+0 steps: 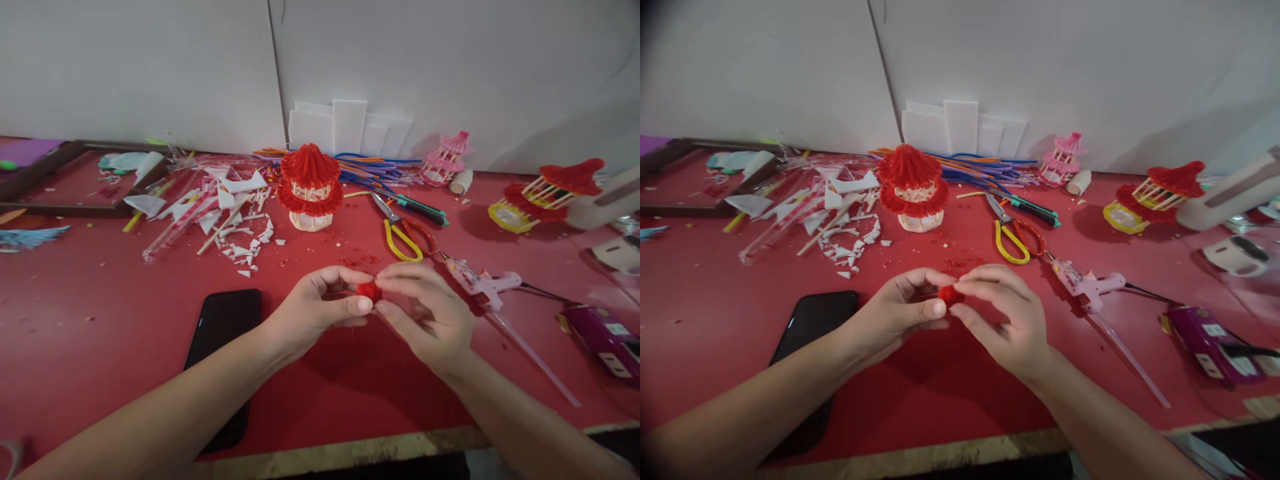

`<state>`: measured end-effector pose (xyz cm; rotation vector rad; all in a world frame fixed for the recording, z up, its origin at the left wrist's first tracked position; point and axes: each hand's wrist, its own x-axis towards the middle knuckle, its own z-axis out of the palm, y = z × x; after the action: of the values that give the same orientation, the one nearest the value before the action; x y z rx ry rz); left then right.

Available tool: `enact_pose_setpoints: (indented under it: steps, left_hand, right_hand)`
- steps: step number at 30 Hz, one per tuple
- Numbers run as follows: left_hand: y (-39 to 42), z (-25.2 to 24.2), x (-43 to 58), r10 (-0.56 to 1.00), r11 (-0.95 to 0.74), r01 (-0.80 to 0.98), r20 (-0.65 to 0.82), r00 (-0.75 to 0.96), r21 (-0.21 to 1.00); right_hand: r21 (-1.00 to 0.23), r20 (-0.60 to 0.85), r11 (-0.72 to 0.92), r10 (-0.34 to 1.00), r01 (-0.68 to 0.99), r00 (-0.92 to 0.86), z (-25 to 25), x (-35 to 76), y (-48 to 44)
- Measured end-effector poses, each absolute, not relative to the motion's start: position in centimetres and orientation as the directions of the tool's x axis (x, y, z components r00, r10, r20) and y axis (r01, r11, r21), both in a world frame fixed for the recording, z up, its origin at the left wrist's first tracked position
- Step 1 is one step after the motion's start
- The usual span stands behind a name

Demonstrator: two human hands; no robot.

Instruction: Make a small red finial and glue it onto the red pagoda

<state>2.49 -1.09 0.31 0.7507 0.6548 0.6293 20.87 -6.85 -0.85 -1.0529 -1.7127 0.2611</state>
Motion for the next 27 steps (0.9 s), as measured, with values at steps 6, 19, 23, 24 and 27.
enact_pose_setpoints:
  steps: [6, 19, 23, 24, 27]
  left_hand:
    - [-1.4, 0.6, 2.7, 0.685, 0.576, -0.215, -0.321, 0.654, 0.789]
    - [-0.4, 0.1, 2.6, 0.723, 0.634, -0.301, -0.409, 0.557, 0.712]
    - [-0.5, 0.3, 2.6, 0.707, 0.658, -0.250, -0.468, 0.530, 0.711]
    - [-0.6, 0.4, 2.6, 0.702, 0.660, -0.236, -0.474, 0.532, 0.713]
    - [-0.6, 0.4, 2.7, 0.698, 0.644, -0.200, -0.460, 0.549, 0.738]
  right_hand:
    - [-0.600, 0.660, 0.551, 0.751, 0.580, -0.032, -0.4, 20.5, -7.2]
    - [-0.737, 0.389, 0.262, 0.918, 0.623, 0.074, -1.8, 22.0, -5.6]
    - [-0.746, 0.445, 0.386, 0.895, 0.542, -0.024, -1.4, 21.3, -6.3]
    - [-0.736, 0.467, 0.419, 0.883, 0.532, -0.048, -1.3, 21.1, -6.4]
    - [-0.766, 0.468, 0.441, 0.881, 0.467, -0.063, -1.4, 20.5, -6.7]
